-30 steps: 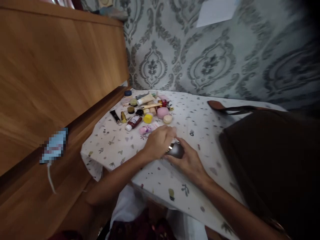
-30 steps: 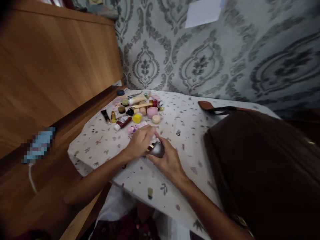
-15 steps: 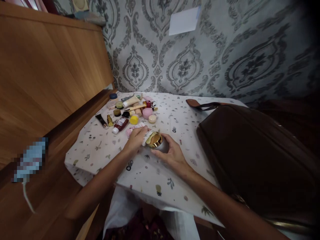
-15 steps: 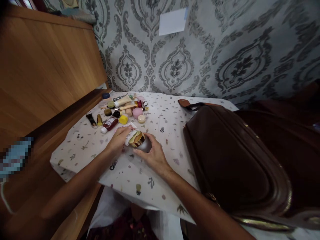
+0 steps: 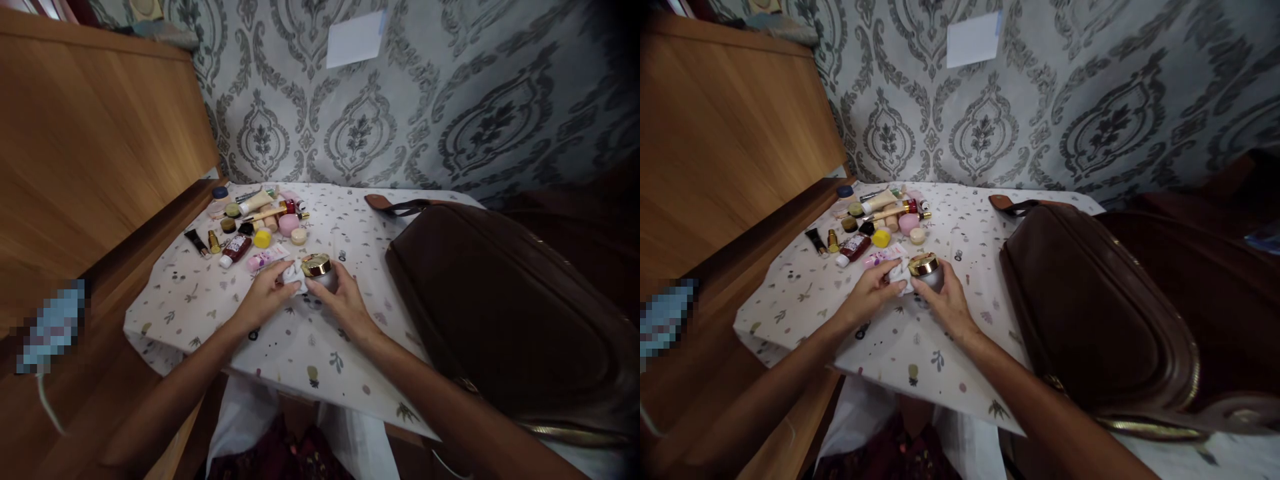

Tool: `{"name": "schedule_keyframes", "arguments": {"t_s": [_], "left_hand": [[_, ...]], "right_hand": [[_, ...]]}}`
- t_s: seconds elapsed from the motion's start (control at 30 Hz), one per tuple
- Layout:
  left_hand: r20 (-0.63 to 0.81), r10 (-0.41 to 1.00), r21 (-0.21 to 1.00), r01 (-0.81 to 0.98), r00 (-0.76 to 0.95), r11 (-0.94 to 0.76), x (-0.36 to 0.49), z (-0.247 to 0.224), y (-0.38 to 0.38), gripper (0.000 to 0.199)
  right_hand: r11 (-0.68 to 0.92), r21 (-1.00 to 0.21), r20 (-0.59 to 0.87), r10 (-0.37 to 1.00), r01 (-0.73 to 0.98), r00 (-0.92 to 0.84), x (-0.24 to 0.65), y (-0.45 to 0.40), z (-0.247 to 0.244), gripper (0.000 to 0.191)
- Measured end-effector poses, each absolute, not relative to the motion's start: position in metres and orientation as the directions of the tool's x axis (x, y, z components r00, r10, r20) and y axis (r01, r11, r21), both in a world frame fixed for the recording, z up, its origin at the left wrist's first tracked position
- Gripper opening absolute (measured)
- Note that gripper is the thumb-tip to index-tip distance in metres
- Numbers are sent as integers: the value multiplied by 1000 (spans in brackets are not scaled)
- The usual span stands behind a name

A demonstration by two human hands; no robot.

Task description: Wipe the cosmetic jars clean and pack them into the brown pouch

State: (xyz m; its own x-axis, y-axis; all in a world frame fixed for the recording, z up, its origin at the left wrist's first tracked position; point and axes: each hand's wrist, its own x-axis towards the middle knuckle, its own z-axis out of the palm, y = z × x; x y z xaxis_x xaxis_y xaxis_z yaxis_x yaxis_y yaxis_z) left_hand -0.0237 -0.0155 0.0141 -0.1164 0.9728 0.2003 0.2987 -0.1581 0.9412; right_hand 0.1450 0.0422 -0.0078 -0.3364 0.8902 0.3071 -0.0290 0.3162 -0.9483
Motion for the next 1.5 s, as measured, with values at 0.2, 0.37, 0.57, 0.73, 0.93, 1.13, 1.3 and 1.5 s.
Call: {"name": "schedule_keyframes", "arguments": {"t_s": [0.2, 0.37, 0.57, 0.73, 0.93, 1.13, 1.3, 1.5], "left_hand": [[469, 883, 649, 680, -5, -341, -17, 20, -30, 20], [613, 748, 245, 839, 254, -485, -19, 24, -35, 31], [541, 733, -79, 893, 412, -444, -11, 41, -39, 32], [365, 890, 157, 923, 275, -350, -5, 65, -29, 31], [283, 938, 631, 697, 201, -340, -40, 61, 7, 24], [321, 939, 698, 639, 125, -324, -47, 48, -8, 24], [402, 877, 509, 732, 264, -454, -24, 62, -33, 26], [360, 925, 490, 819, 122, -299, -33, 54, -27, 26]], "right_hand": [[352, -935, 322, 887, 35, -332, 146, 44, -11, 55], [421, -905, 377, 866, 69, -328, 148, 47, -16, 56], [573, -809, 486, 776, 129, -402, 150, 43, -22, 58], [693, -712, 554, 655, 116, -514, 150, 39, -23, 45], [620, -784, 529, 661, -9, -533, 147, 38, -21, 62], [410, -909, 402, 811, -78, -426, 145, 42, -21, 66], [458, -888, 428, 792, -39, -436, 144, 42, -24, 63], [453, -890, 419, 775, -45, -473, 145, 38, -16, 64]]}}
